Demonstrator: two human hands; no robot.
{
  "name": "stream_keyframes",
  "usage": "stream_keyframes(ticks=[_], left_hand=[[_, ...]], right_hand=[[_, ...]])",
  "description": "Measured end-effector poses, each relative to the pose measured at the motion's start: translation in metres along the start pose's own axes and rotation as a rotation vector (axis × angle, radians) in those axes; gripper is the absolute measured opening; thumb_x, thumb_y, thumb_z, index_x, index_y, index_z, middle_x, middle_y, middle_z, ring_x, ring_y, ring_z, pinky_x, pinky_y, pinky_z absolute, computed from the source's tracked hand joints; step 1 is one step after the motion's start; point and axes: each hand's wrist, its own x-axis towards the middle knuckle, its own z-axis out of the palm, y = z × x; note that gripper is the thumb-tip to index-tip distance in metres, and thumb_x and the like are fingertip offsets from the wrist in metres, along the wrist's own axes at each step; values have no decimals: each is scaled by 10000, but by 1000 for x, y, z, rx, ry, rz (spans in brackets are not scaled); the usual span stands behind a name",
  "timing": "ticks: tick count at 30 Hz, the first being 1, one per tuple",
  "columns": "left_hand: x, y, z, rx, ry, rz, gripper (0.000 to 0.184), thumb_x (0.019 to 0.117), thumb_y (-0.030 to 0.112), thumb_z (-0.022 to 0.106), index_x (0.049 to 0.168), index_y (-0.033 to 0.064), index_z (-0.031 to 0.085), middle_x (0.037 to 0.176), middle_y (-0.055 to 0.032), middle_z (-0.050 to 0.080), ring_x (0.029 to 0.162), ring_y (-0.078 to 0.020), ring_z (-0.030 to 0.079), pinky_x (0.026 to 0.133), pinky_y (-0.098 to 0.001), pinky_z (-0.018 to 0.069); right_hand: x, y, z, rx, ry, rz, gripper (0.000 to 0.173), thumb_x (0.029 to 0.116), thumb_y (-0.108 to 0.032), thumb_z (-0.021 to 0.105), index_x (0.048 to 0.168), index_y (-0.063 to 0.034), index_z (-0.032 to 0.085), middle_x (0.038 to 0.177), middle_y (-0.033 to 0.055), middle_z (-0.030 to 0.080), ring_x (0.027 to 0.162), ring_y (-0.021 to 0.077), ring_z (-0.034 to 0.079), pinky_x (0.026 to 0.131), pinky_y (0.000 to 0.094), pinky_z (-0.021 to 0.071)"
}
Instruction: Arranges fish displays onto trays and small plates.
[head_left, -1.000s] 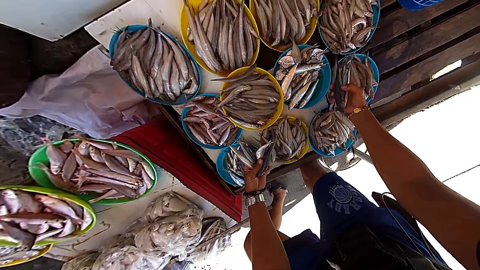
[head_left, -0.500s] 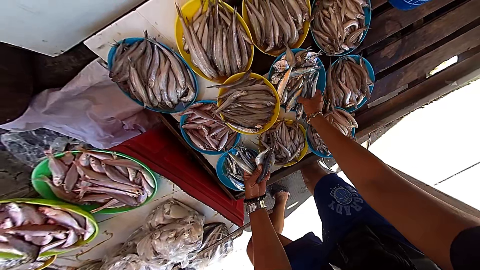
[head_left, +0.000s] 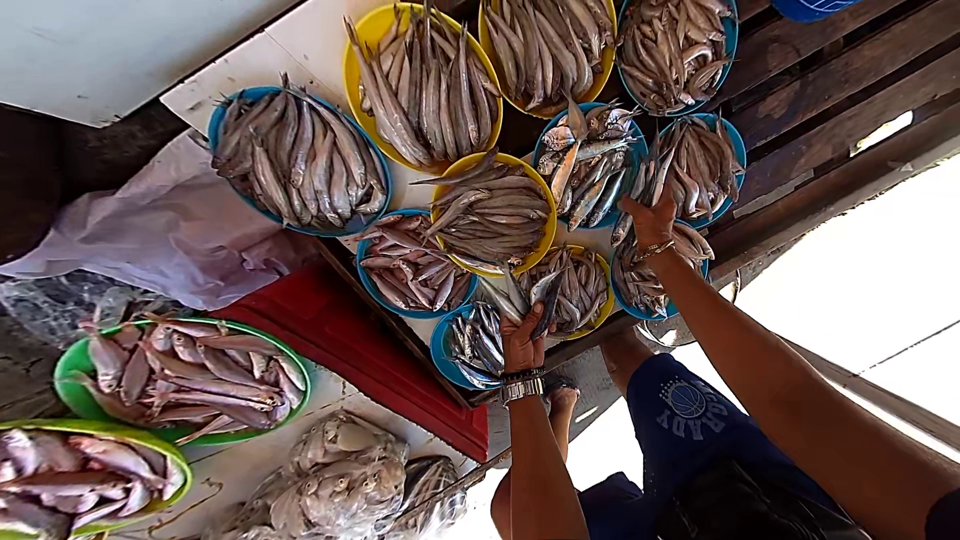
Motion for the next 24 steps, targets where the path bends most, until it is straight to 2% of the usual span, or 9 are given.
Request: stream_keyframes(ticks=[2, 5, 9, 14, 15, 16, 18, 21, 24], left_hand=[[17, -10, 31, 57, -54, -1, 386, 906, -127, 574, 1243, 47, 501, 917, -91, 703, 667, -161, 687, 575, -295, 601], [45, -36, 80, 136, -104, 30, 497, 882, -126, 661, 1321, 58, 520, 1008, -95, 687, 743, -163, 685, 615, -315, 603], [80, -67, 138, 439, -215, 185, 563, 898, 15, 738, 1407, 54, 500, 1167, -128, 656, 919, -168, 680, 740, -344, 607], [118, -70, 185, 936, -269, 131, 669, 893, 40, 763, 1479, -6, 443, 1387, -261, 551, 1158, -335, 653, 931, -479, 594], [119, -64, 187, 1064, -301, 135, 697, 886, 38, 759, 1500, -10, 432, 1465, -254, 499, 1261, -339, 589, 1029, -466, 525], [116, -59, 184, 1160, -326, 176, 693, 885, 41, 754, 1501, -5, 441, 1497, -254, 462, 1275, -351, 572, 1036, -464, 515], [100, -47, 167, 1235, -368, 284, 625, 912, 23, 713, 1486, 28, 463, 1514, -253, 428, 1171, -358, 631, 916, -471, 580], [80, -46, 138, 1271, -254, 320, 386, 956, 3, 607, 1341, 0, 572, 1370, -233, 549, 987, -301, 685, 803, -441, 604], [77, -56, 122, 1434, -106, 263, 306, 1023, 62, 539, 1290, -69, 615, 1257, -274, 627, 1081, -373, 664, 961, -496, 543]], right_hand=[[-1, -3, -24, 41, -24, -3, 684, 711, -4, 821, 1321, 48, 516, 1110, 168, 666, 983, 186, 682, 875, 354, 586], [-4, -6, -56, 27, -46, 40, 640, 727, -14, 799, 1304, 27, 523, 1062, 153, 685, 908, 206, 708, 811, 394, 616], [1, -2, -83, 48, -16, 64, 584, 746, 25, 794, 1276, 0, 551, 1077, 117, 685, 957, 174, 693, 846, 377, 599], [14, 10, -94, 77, 9, 92, 592, 741, 44, 785, 1276, 1, 535, 1060, 132, 682, 925, 194, 701, 814, 391, 610], [16, 12, -96, 81, 11, 100, 597, 739, 37, 790, 1279, 0, 537, 1064, 132, 683, 929, 194, 701, 818, 392, 608], [18, 13, -97, 87, 12, 110, 601, 737, 27, 797, 1277, -6, 536, 1070, 129, 683, 940, 191, 700, 826, 392, 605], [17, 15, -97, 100, 3, 117, 621, 742, 4, 794, 1298, -10, 517, 1083, 121, 681, 952, 184, 701, 839, 388, 607], [13, 14, -93, 125, -16, 123, 632, 750, 11, 782, 1325, 1, 518, 1088, 118, 688, 952, 179, 703, 844, 383, 607], [7, 10, -86, 124, -42, 139, 618, 754, 33, 778, 1309, -9, 509, 1071, 107, 680, 942, 166, 696, 840, 366, 601]])
